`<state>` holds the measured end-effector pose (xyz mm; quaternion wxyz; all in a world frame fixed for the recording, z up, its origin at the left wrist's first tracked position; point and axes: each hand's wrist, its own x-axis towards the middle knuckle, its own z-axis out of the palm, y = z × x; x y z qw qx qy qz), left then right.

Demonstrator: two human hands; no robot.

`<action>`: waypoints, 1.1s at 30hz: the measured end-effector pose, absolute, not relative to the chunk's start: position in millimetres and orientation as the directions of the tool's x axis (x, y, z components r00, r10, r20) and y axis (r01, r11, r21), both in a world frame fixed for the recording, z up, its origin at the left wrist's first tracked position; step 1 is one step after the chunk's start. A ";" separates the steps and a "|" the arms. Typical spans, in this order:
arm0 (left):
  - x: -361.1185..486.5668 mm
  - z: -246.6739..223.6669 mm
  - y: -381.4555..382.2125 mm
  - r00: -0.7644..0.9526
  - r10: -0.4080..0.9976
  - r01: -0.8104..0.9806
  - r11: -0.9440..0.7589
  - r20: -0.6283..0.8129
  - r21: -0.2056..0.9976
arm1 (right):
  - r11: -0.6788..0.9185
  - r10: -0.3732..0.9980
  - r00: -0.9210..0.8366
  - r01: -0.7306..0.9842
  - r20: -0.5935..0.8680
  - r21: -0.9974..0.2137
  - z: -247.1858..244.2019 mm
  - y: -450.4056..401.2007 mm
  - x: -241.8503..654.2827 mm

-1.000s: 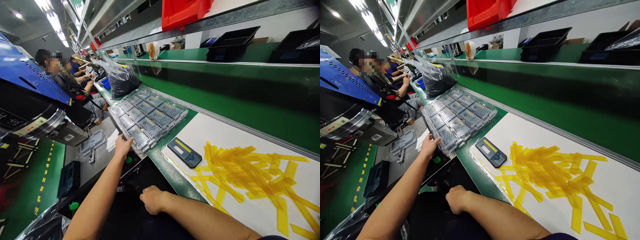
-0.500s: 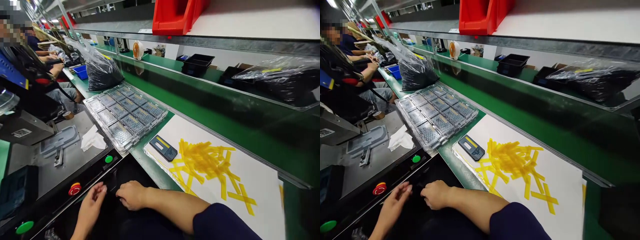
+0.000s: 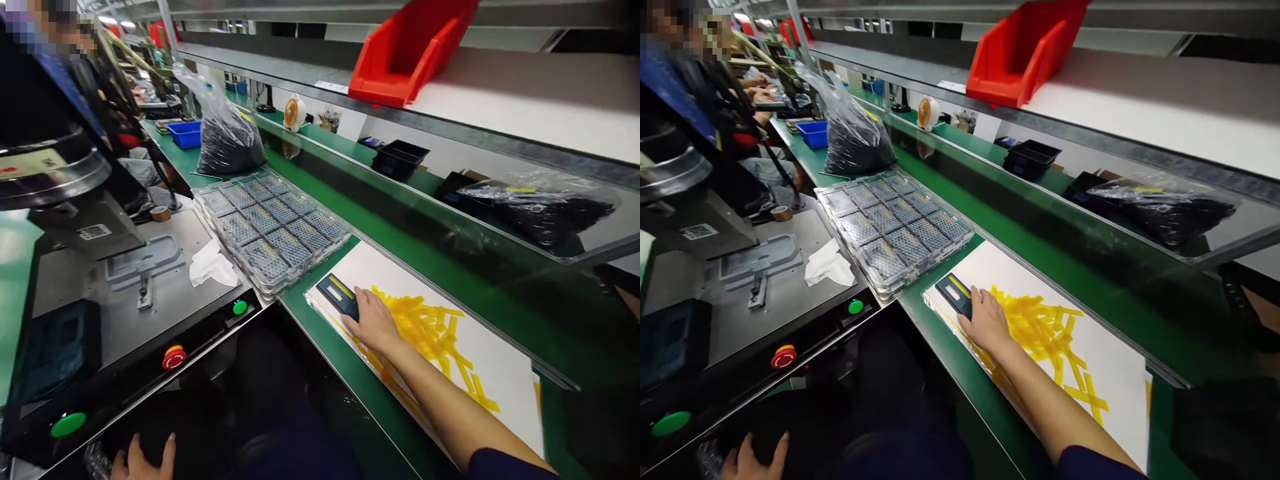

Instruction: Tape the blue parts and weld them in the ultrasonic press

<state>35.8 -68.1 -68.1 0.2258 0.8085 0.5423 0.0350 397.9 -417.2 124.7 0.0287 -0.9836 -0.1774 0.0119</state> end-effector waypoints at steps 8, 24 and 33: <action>54.2 -86.2 -55.0 0.322 0.916 0.899 -0.217 -0.241 0.380 | -0.911 0.408 0.913 0.407 -0.007 0.059 143.0 -424.6 395.9; 65.3 -82.2 -63.9 0.296 0.941 0.918 -0.233 -0.163 0.320 | -0.768 0.587 0.789 0.614 0.181 -0.182 220.2 -160.7 491.8; 58.3 -86.3 -65.1 0.290 0.953 0.904 -0.245 -0.082 0.350 | -0.870 0.421 0.893 0.447 0.159 -0.208 201.1 -5.7 548.3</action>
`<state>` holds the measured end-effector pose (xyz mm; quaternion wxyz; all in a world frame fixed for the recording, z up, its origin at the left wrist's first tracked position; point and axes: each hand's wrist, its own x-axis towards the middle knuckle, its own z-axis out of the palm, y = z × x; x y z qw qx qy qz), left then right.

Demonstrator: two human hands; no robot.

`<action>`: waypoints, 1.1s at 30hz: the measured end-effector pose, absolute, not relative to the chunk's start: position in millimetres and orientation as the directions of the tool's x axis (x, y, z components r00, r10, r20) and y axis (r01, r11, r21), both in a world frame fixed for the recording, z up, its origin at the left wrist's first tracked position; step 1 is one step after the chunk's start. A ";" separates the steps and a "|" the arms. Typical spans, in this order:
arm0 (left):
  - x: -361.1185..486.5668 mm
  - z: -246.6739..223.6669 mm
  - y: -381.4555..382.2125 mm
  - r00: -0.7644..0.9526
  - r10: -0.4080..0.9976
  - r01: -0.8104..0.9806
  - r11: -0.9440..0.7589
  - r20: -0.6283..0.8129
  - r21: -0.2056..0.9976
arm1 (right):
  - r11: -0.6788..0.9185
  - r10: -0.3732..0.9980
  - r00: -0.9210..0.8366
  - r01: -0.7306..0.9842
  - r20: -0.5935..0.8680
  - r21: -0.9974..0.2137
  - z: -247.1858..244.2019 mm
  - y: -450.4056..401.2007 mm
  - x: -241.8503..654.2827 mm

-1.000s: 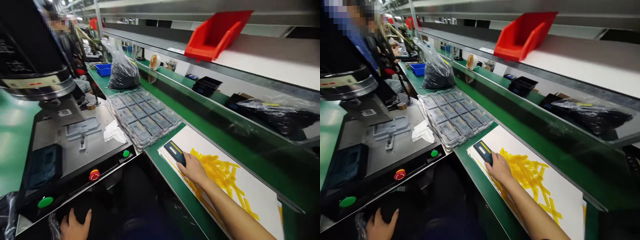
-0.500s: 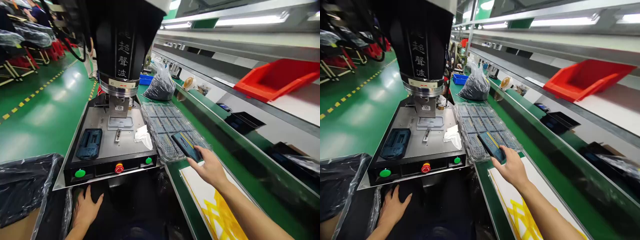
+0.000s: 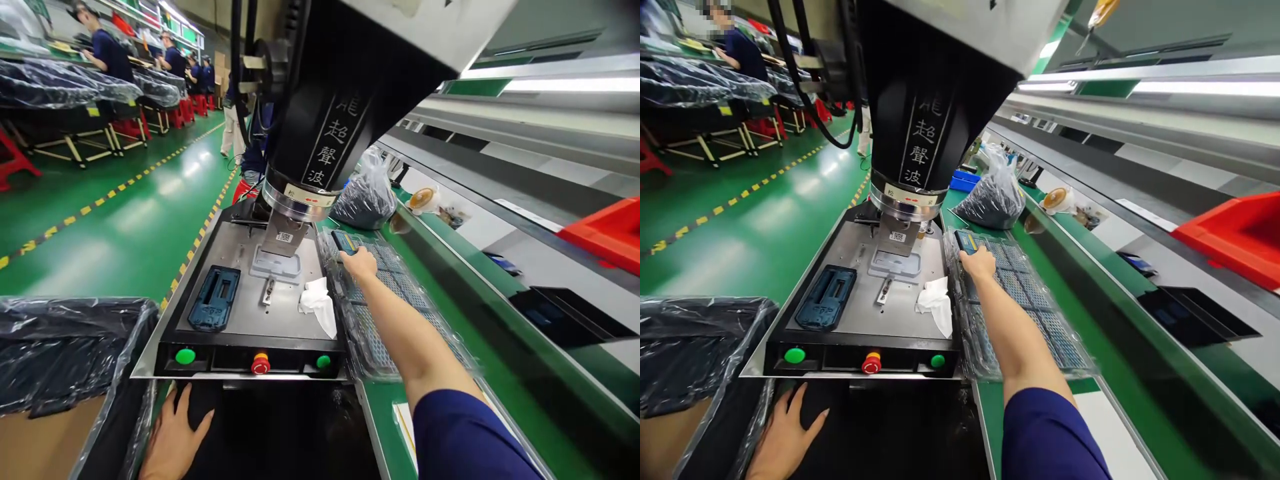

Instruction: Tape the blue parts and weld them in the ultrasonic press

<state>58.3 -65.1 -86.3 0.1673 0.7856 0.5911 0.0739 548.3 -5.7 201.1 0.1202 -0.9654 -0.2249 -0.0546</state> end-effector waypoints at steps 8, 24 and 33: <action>54.4 -76.1 -60.2 0.257 0.960 0.910 -0.200 -0.114 0.364 | -0.898 0.380 0.916 0.399 0.128 -0.186 175.2 42.6 567.7; 53.9 -58.2 -60.5 0.246 0.949 0.857 -0.118 -0.199 0.502 | -0.251 0.922 0.287 0.954 0.260 -0.165 176.5 11.8 431.5; 55.7 -37.1 -67.0 0.266 0.920 0.833 -0.070 -0.286 0.549 | 0.364 0.909 -0.351 0.931 0.223 -0.015 155.2 -4.4 274.4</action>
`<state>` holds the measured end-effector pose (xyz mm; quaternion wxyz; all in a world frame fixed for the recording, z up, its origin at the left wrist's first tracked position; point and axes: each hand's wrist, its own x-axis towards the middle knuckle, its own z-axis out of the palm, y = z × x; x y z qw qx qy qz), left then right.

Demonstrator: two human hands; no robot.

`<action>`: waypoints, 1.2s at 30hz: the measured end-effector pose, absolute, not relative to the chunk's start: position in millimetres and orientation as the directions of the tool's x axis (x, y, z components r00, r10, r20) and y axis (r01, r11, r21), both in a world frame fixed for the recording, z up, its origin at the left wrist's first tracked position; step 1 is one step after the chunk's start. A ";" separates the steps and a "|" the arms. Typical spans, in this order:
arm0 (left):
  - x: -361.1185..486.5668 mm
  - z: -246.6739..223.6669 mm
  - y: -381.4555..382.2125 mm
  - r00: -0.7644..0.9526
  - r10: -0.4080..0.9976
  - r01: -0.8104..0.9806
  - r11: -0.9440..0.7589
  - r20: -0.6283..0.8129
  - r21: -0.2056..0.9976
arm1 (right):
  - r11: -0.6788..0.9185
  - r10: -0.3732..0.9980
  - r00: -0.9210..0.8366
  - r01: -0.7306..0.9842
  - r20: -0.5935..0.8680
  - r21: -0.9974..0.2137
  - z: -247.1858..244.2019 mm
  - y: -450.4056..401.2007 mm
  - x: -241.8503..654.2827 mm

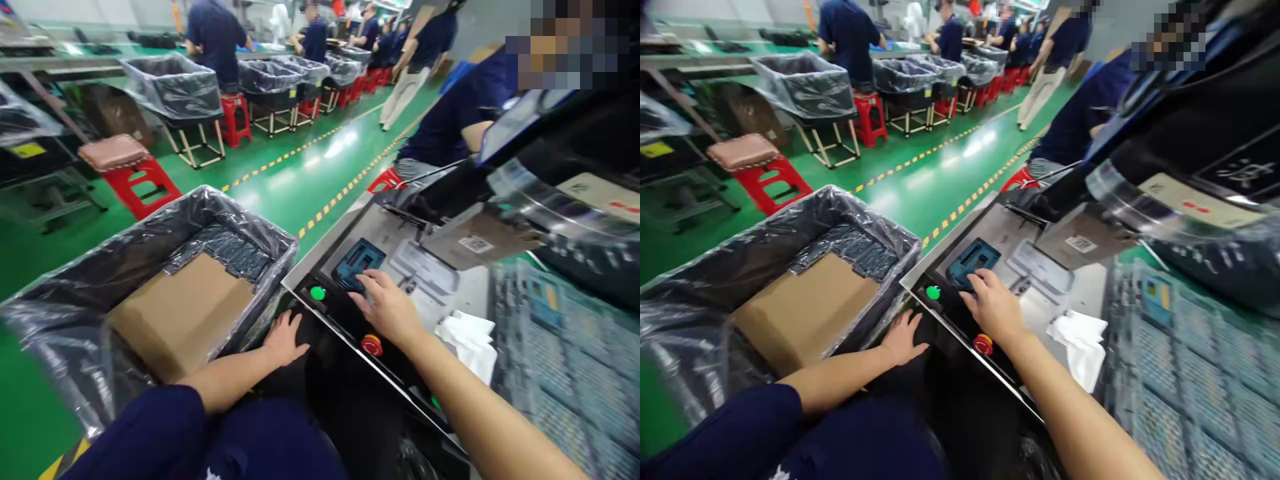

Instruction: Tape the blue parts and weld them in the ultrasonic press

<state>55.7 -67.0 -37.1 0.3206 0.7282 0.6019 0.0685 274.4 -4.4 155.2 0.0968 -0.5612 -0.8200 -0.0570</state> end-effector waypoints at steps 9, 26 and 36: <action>43.1 -35.2 -73.1 0.184 0.928 0.708 0.104 -0.325 0.698 | 0.482 0.717 -0.442 0.873 0.539 0.075 157.6 -21.1 271.7; 59.9 73.5 -107.4 0.735 0.252 0.079 0.890 -0.629 0.449 | 0.243 0.967 -0.184 0.472 0.175 -0.847 142.2 -252.7 243.1; 87.3 73.4 -117.1 0.618 0.115 0.358 0.839 -0.778 0.409 | -0.305 0.905 0.424 0.698 0.031 -0.648 153.4 -330.8 313.7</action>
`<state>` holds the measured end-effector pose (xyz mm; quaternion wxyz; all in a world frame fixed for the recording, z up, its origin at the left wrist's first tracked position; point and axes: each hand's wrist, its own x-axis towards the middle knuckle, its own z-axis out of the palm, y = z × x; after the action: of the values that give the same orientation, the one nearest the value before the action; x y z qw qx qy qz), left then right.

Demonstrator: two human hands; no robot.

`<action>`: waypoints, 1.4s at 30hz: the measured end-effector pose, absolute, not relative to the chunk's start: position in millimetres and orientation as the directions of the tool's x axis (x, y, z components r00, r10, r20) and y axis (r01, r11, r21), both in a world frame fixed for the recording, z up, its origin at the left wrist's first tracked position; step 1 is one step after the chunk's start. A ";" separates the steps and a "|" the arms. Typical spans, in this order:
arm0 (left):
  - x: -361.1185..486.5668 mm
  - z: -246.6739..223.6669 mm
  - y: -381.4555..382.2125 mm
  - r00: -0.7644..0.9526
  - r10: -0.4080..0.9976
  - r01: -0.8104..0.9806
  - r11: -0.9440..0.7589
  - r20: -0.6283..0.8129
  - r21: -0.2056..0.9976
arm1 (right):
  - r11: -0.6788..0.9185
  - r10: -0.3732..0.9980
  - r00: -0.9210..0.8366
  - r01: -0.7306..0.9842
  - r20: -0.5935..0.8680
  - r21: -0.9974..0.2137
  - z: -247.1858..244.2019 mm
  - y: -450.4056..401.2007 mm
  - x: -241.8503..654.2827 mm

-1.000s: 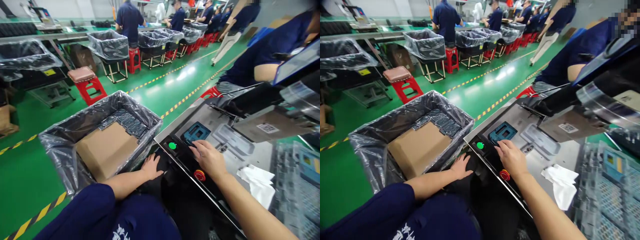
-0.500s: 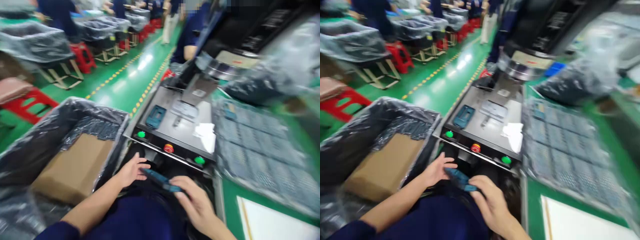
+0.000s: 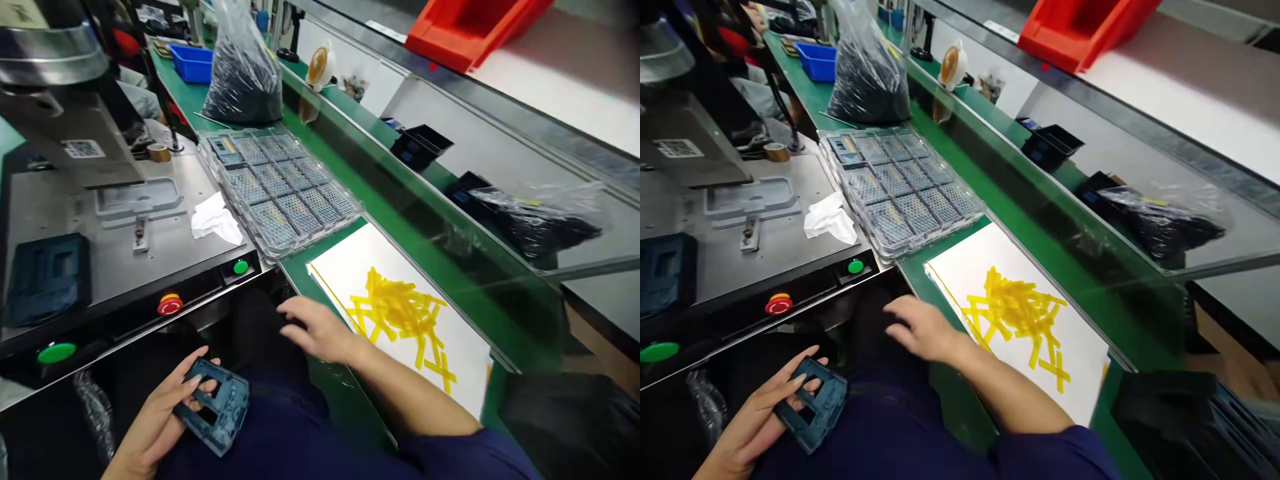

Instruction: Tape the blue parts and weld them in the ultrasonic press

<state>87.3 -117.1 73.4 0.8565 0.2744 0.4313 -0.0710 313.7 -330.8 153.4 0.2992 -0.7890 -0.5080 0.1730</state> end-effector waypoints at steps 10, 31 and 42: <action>87.9 68.3 -113.9 0.419 0.257 0.263 0.884 -0.871 0.387 | -0.973 0.053 0.942 0.124 -0.331 0.197 158.1 -423.2 447.8; 92.4 73.6 -118.0 0.399 0.310 0.259 0.865 -0.863 0.430 | -0.903 -0.155 0.937 -0.262 -0.312 -0.340 135.7 -458.2 491.2; 93.3 73.3 -118.9 0.404 0.327 0.265 0.852 -0.854 0.452 | -0.779 -0.151 0.936 -0.311 -0.319 -0.544 130.8 -438.6 495.1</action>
<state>93.3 -118.9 73.3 0.7926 0.2716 0.5456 0.0195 495.1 -438.6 130.8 0.3084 -0.9342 0.1238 0.1297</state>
